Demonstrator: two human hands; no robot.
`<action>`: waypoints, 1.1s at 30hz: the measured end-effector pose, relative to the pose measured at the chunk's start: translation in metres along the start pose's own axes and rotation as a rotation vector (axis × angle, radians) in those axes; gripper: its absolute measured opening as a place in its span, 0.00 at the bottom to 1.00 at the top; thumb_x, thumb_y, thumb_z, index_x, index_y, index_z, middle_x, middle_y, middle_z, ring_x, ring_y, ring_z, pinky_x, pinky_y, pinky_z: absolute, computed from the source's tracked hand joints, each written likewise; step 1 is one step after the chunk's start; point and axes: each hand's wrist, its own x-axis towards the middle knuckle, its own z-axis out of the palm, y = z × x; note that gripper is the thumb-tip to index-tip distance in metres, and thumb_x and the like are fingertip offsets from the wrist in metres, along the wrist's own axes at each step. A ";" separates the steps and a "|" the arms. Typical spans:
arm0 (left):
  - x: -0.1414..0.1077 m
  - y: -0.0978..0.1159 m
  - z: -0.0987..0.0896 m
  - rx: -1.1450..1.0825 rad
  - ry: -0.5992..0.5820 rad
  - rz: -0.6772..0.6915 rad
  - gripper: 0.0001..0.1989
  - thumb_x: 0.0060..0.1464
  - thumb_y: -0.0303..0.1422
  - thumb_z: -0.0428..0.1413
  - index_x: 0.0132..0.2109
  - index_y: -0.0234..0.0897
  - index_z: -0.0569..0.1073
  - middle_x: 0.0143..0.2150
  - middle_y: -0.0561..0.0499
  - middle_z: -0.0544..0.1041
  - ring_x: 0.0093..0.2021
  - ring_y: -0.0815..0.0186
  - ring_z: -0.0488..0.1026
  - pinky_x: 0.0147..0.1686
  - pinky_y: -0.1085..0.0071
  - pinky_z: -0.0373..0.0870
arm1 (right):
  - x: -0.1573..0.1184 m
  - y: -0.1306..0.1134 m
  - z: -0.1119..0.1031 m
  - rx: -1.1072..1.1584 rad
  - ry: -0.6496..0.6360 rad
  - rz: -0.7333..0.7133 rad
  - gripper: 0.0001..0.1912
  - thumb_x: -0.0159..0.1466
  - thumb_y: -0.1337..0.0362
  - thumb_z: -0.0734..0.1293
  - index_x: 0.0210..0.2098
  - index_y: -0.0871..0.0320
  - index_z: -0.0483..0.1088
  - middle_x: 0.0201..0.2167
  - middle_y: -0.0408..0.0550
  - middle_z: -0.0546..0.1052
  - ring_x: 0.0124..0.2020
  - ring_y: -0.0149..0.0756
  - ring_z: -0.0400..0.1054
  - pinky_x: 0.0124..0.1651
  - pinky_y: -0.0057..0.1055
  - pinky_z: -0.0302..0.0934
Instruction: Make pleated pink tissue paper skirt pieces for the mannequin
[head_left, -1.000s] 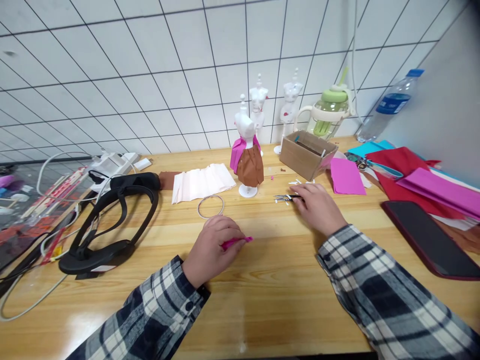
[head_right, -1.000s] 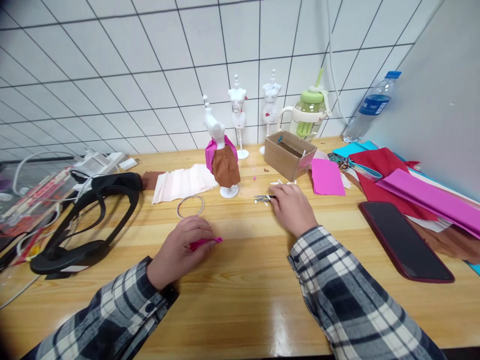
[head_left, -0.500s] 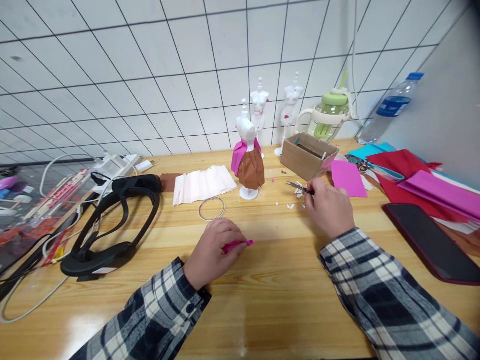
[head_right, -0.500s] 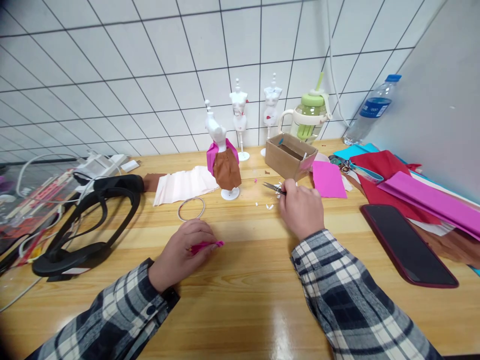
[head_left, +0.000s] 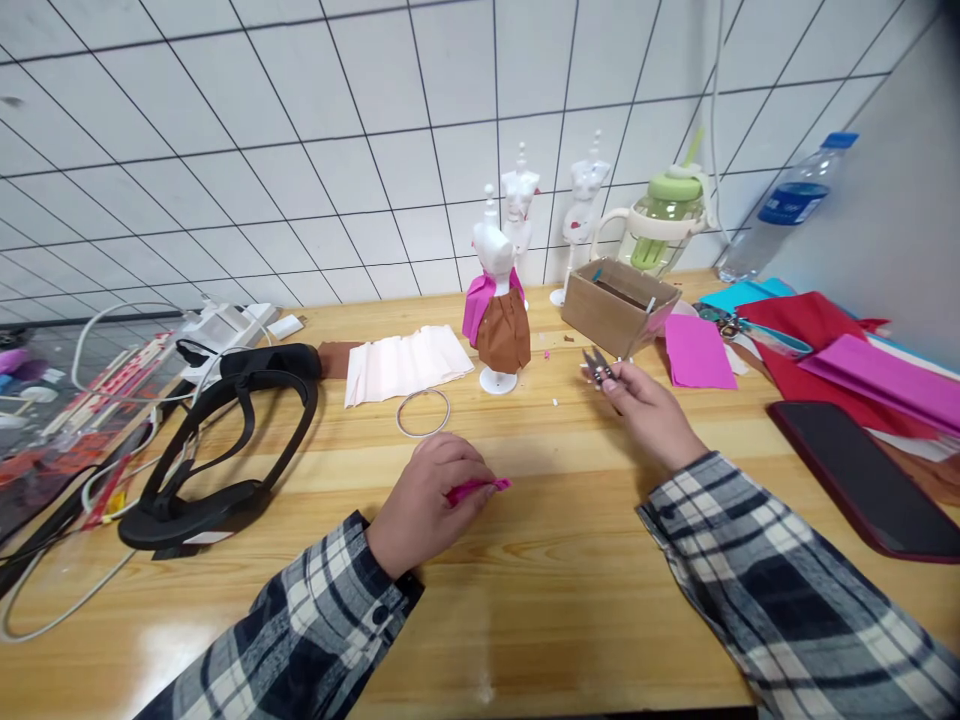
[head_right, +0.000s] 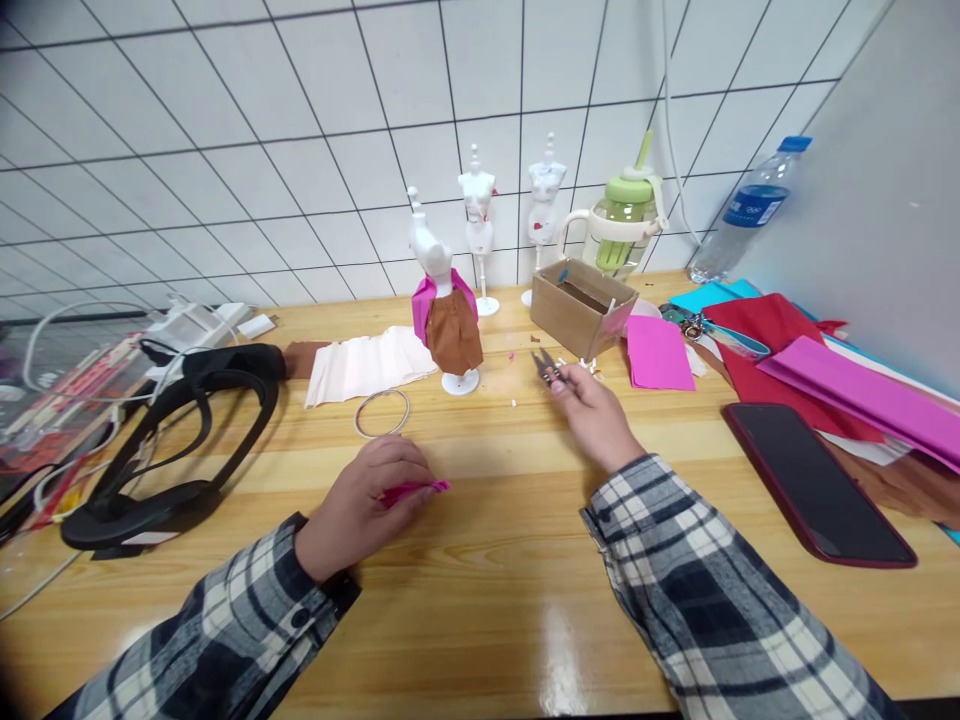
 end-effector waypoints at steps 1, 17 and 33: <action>0.000 0.001 0.000 -0.001 0.003 0.001 0.05 0.58 0.29 0.55 0.37 0.38 0.77 0.35 0.48 0.78 0.39 0.63 0.71 0.44 0.62 0.65 | -0.002 -0.005 0.005 0.097 -0.099 -0.029 0.16 0.69 0.56 0.55 0.48 0.57 0.67 0.48 0.52 0.76 0.50 0.41 0.70 0.53 0.43 0.63; -0.001 0.002 0.003 -0.222 0.158 -0.324 0.07 0.58 0.34 0.57 0.34 0.36 0.75 0.33 0.48 0.78 0.38 0.63 0.74 0.44 0.65 0.69 | -0.015 -0.036 0.005 -0.220 0.000 -0.180 0.15 0.68 0.66 0.55 0.53 0.56 0.63 0.50 0.53 0.74 0.44 0.41 0.71 0.47 0.37 0.62; -0.003 0.007 0.017 -0.854 0.046 -0.631 0.17 0.59 0.47 0.55 0.39 0.36 0.65 0.27 0.56 0.70 0.19 0.77 0.60 0.18 0.80 0.56 | -0.057 -0.087 0.055 0.183 -0.572 -0.035 0.17 0.73 0.54 0.49 0.36 0.54 0.61 0.26 0.41 0.72 0.29 0.33 0.66 0.36 0.31 0.59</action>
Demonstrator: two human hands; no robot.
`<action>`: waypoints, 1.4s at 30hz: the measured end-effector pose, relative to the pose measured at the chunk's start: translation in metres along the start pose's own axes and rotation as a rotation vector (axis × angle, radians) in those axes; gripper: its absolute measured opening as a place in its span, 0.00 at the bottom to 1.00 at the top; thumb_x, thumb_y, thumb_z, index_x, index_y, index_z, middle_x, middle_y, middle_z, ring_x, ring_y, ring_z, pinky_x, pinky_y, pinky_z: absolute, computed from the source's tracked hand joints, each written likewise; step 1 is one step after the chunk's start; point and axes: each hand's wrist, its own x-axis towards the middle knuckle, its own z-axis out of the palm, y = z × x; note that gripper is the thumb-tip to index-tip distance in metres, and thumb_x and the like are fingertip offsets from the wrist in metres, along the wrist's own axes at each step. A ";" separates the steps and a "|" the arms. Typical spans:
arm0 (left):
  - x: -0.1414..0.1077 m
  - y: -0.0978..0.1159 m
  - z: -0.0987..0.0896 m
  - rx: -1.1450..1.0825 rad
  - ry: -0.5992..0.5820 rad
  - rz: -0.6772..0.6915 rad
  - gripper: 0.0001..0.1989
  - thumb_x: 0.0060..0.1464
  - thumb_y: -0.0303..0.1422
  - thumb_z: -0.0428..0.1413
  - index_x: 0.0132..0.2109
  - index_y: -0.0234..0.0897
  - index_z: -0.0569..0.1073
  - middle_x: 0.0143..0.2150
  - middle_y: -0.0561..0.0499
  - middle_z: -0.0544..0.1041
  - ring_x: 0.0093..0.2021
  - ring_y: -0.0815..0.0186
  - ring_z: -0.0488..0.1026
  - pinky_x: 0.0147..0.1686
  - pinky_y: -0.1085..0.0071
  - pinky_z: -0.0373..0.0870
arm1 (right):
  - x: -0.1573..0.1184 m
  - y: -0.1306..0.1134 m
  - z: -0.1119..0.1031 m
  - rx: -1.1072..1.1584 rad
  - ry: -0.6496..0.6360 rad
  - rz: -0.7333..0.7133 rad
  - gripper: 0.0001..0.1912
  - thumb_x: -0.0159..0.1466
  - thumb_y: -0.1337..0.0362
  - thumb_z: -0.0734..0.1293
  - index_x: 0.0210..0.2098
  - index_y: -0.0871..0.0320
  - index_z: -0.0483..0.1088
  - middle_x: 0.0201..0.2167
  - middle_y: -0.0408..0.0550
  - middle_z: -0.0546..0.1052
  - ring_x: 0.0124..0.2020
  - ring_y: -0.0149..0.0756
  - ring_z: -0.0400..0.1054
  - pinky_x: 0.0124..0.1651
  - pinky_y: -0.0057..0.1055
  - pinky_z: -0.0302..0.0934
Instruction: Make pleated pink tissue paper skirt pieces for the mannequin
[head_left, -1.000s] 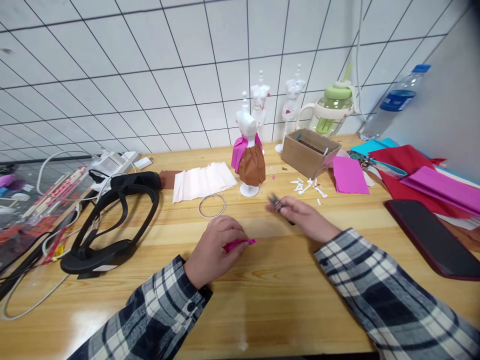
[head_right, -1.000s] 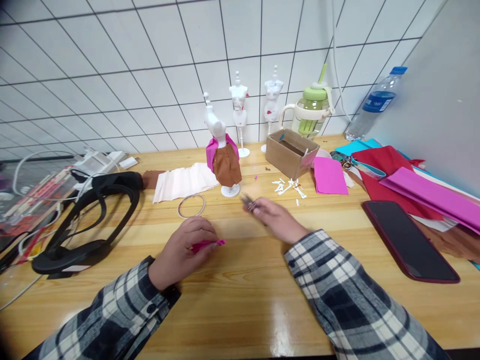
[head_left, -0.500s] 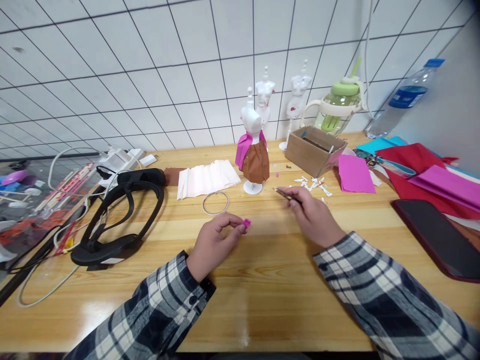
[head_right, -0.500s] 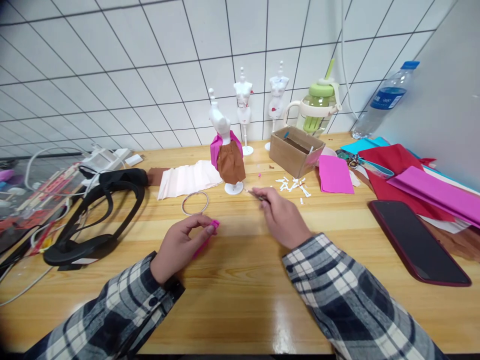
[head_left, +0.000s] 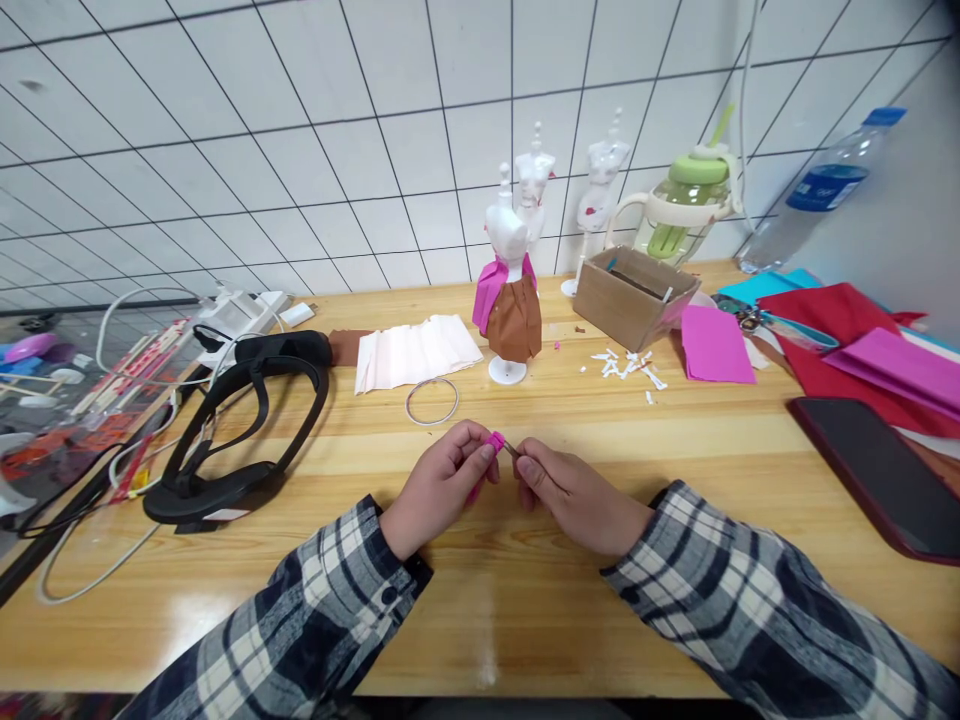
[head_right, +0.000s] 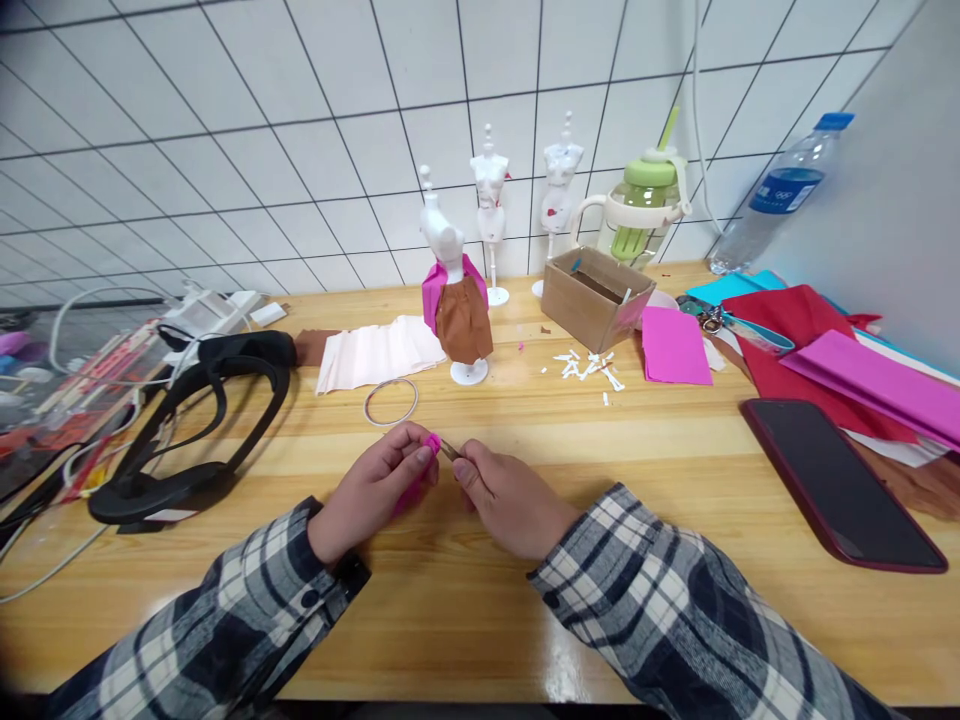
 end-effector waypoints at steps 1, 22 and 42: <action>0.001 -0.001 -0.001 0.005 0.002 -0.003 0.17 0.59 0.47 0.55 0.39 0.36 0.65 0.27 0.57 0.70 0.19 0.77 0.59 0.18 0.80 0.55 | 0.000 -0.001 -0.001 -0.001 -0.016 -0.001 0.17 0.73 0.55 0.49 0.36 0.54 0.61 0.27 0.41 0.73 0.29 0.33 0.67 0.36 0.31 0.59; 0.002 0.001 -0.001 0.075 -0.043 0.033 0.16 0.57 0.44 0.57 0.40 0.34 0.70 0.29 0.52 0.75 0.26 0.72 0.69 0.25 0.77 0.61 | -0.001 -0.006 -0.003 -0.065 -0.033 0.013 0.15 0.73 0.54 0.50 0.38 0.55 0.61 0.27 0.40 0.66 0.30 0.33 0.61 0.34 0.30 0.51; 0.003 -0.005 -0.002 -0.031 -0.029 0.029 0.14 0.58 0.42 0.57 0.41 0.35 0.69 0.29 0.53 0.76 0.21 0.75 0.65 0.23 0.78 0.58 | -0.002 -0.007 -0.002 -0.038 -0.030 0.007 0.13 0.73 0.56 0.51 0.39 0.55 0.61 0.31 0.42 0.68 0.32 0.33 0.62 0.36 0.30 0.51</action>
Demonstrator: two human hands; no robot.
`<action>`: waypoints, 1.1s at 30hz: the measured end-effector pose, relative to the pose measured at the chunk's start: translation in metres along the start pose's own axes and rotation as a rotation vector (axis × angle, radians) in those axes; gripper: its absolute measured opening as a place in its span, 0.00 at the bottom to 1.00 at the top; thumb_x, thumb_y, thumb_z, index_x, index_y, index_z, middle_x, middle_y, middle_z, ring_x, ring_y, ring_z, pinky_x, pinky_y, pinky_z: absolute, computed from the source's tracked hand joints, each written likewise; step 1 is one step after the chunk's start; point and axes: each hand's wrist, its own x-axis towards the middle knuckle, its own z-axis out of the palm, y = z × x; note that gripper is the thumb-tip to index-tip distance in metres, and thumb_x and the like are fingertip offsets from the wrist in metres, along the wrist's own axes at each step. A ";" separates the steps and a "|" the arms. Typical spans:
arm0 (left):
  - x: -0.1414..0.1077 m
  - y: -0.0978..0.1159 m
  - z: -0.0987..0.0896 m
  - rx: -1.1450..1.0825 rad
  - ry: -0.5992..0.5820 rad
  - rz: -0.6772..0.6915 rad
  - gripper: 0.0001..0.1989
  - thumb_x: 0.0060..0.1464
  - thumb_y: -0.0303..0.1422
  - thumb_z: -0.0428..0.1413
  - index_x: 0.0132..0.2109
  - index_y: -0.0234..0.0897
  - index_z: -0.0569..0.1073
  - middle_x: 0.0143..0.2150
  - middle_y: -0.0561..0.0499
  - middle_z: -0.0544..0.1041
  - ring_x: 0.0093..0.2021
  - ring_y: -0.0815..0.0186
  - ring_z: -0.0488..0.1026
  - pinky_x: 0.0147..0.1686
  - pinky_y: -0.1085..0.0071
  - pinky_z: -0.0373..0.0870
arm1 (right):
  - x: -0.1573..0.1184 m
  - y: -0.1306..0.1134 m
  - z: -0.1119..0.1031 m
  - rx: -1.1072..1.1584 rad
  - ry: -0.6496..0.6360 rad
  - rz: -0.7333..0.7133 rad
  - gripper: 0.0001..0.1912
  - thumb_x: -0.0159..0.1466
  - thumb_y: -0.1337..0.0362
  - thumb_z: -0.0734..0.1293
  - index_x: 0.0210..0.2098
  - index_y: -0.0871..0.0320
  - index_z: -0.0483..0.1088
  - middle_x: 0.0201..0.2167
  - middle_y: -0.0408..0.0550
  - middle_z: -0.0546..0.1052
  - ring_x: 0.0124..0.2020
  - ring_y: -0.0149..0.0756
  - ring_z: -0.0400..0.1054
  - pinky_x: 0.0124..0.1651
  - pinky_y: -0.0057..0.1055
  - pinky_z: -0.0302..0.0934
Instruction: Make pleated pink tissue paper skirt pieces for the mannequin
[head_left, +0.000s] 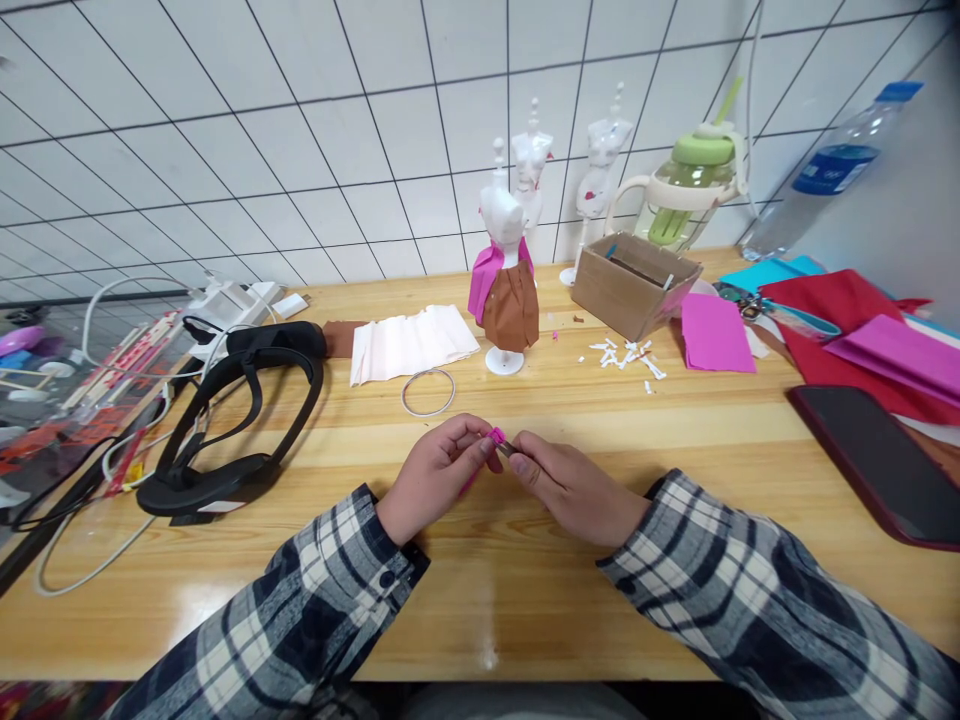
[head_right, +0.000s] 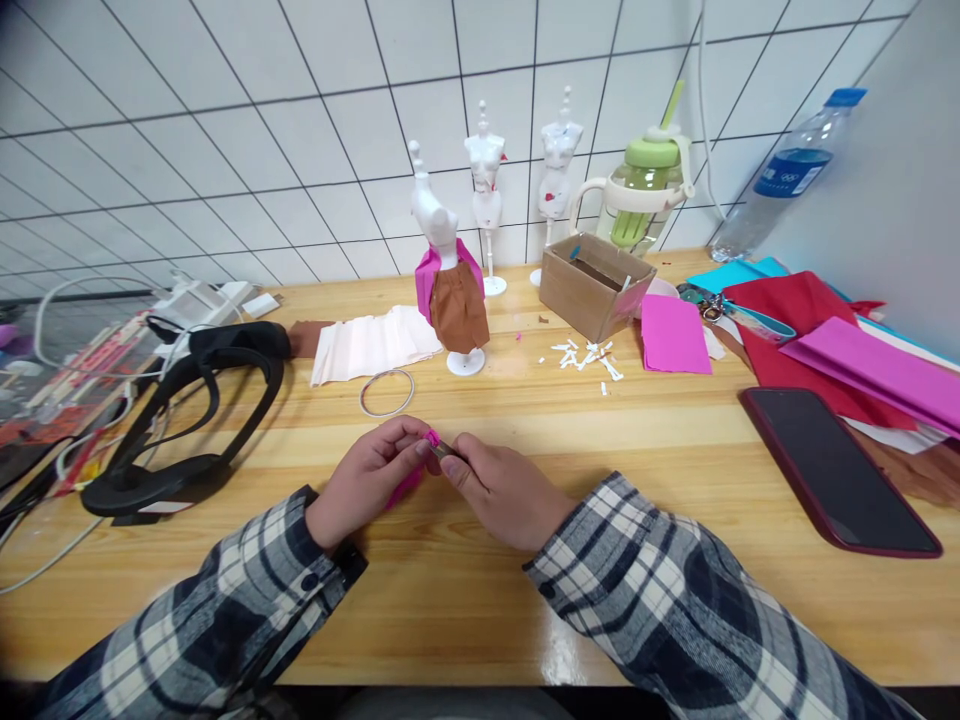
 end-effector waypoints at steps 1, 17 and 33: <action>0.000 0.000 0.000 0.007 -0.007 0.008 0.14 0.58 0.42 0.57 0.41 0.35 0.69 0.29 0.53 0.76 0.23 0.74 0.67 0.24 0.78 0.60 | 0.000 0.000 0.000 0.001 -0.001 0.003 0.13 0.73 0.56 0.52 0.39 0.56 0.61 0.30 0.42 0.68 0.32 0.33 0.62 0.36 0.30 0.51; -0.001 0.003 0.003 0.002 -0.016 0.010 0.13 0.57 0.41 0.58 0.40 0.34 0.71 0.29 0.52 0.76 0.26 0.73 0.69 0.25 0.77 0.63 | 0.000 -0.001 0.000 0.036 0.001 0.001 0.14 0.73 0.56 0.51 0.37 0.55 0.60 0.25 0.39 0.63 0.27 0.31 0.61 0.32 0.28 0.52; 0.000 0.003 0.000 -0.017 -0.019 -0.011 0.15 0.56 0.42 0.59 0.41 0.34 0.71 0.29 0.51 0.77 0.24 0.73 0.69 0.25 0.77 0.61 | 0.002 0.002 0.000 0.084 0.014 -0.007 0.16 0.72 0.54 0.51 0.37 0.55 0.62 0.27 0.40 0.65 0.27 0.30 0.64 0.29 0.26 0.58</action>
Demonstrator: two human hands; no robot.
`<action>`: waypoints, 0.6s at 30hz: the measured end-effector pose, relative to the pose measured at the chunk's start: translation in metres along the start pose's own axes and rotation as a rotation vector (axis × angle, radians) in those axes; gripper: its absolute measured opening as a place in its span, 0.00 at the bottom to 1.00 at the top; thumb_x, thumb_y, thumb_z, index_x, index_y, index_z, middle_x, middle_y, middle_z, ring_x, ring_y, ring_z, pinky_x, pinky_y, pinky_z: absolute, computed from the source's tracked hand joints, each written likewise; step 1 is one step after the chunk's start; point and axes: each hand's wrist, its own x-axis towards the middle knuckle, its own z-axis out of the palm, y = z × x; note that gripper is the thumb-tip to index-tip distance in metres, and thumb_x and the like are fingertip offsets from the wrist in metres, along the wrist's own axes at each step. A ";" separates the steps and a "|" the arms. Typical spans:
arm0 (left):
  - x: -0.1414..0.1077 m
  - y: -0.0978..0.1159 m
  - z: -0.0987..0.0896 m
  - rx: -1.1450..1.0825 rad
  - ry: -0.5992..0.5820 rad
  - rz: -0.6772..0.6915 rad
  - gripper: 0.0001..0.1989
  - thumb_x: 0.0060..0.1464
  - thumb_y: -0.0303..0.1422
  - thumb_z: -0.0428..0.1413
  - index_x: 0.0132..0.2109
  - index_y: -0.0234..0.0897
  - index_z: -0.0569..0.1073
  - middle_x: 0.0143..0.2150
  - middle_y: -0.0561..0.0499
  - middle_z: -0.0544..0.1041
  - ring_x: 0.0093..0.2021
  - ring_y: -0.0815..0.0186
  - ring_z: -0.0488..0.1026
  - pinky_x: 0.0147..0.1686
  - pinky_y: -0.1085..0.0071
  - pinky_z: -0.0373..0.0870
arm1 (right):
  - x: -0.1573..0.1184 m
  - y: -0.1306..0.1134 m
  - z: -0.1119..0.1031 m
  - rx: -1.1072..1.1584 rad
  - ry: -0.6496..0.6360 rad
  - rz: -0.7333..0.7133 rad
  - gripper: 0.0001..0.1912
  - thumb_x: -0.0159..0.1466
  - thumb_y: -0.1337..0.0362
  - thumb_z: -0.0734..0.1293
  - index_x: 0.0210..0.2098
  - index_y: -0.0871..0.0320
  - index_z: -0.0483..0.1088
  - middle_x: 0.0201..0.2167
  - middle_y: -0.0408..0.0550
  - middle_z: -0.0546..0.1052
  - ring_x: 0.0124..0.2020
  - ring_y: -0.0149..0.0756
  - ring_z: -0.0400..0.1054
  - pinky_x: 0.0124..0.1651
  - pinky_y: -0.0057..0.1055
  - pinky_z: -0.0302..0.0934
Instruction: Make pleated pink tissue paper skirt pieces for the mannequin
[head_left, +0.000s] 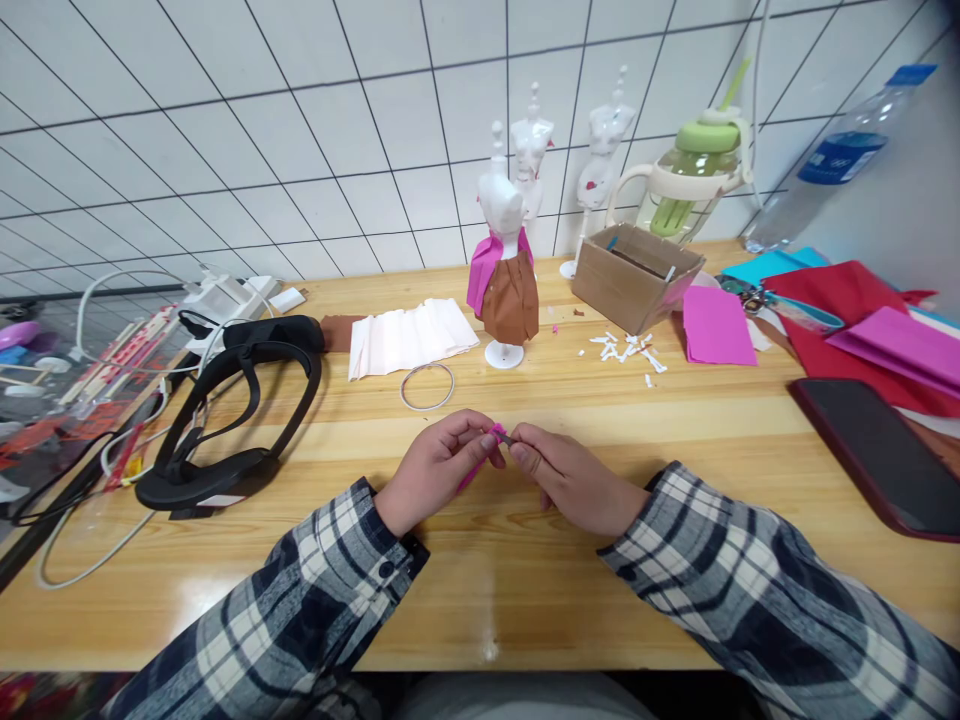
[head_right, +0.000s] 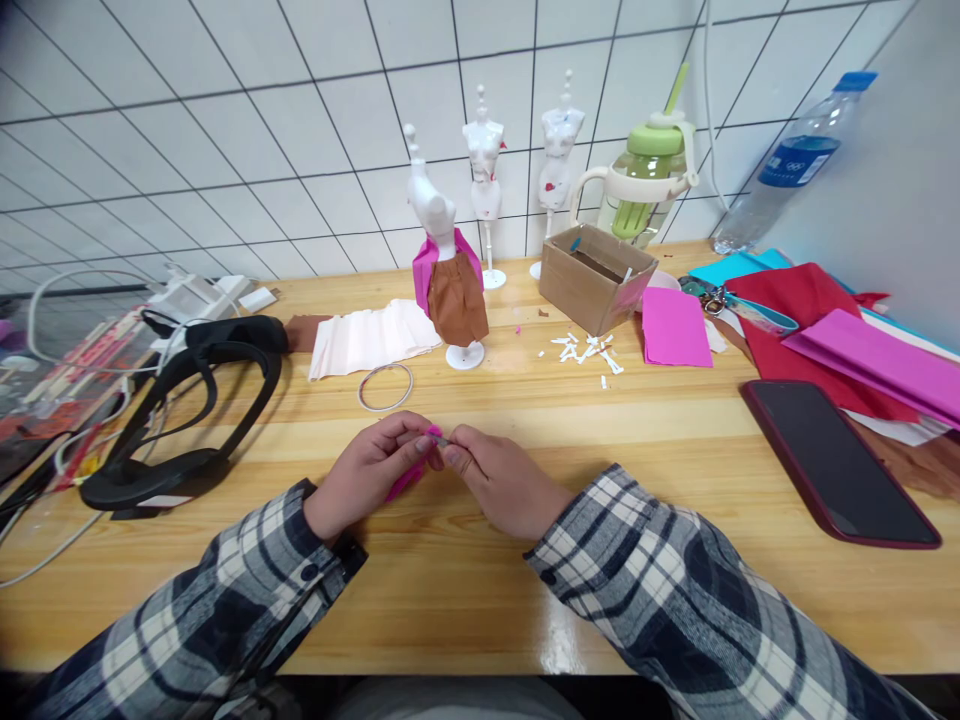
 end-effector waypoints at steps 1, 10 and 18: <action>0.000 0.000 0.000 -0.002 0.000 0.001 0.15 0.56 0.42 0.59 0.41 0.34 0.71 0.29 0.51 0.77 0.24 0.73 0.69 0.25 0.77 0.61 | 0.000 0.000 0.000 -0.002 0.001 -0.004 0.16 0.72 0.54 0.51 0.37 0.55 0.63 0.27 0.40 0.65 0.27 0.30 0.63 0.29 0.26 0.58; 0.001 -0.003 -0.002 0.051 -0.002 0.010 0.14 0.57 0.42 0.58 0.42 0.34 0.70 0.28 0.53 0.76 0.20 0.76 0.62 0.22 0.78 0.58 | -0.001 0.001 -0.001 0.008 0.005 0.025 0.17 0.72 0.53 0.51 0.36 0.55 0.63 0.25 0.39 0.63 0.27 0.30 0.61 0.30 0.27 0.58; 0.001 0.000 -0.002 0.114 0.000 0.015 0.15 0.56 0.43 0.59 0.40 0.34 0.71 0.27 0.52 0.75 0.24 0.73 0.68 0.24 0.77 0.60 | -0.001 0.002 -0.004 -0.014 -0.005 0.034 0.17 0.72 0.53 0.52 0.35 0.55 0.64 0.26 0.40 0.65 0.27 0.30 0.61 0.29 0.27 0.56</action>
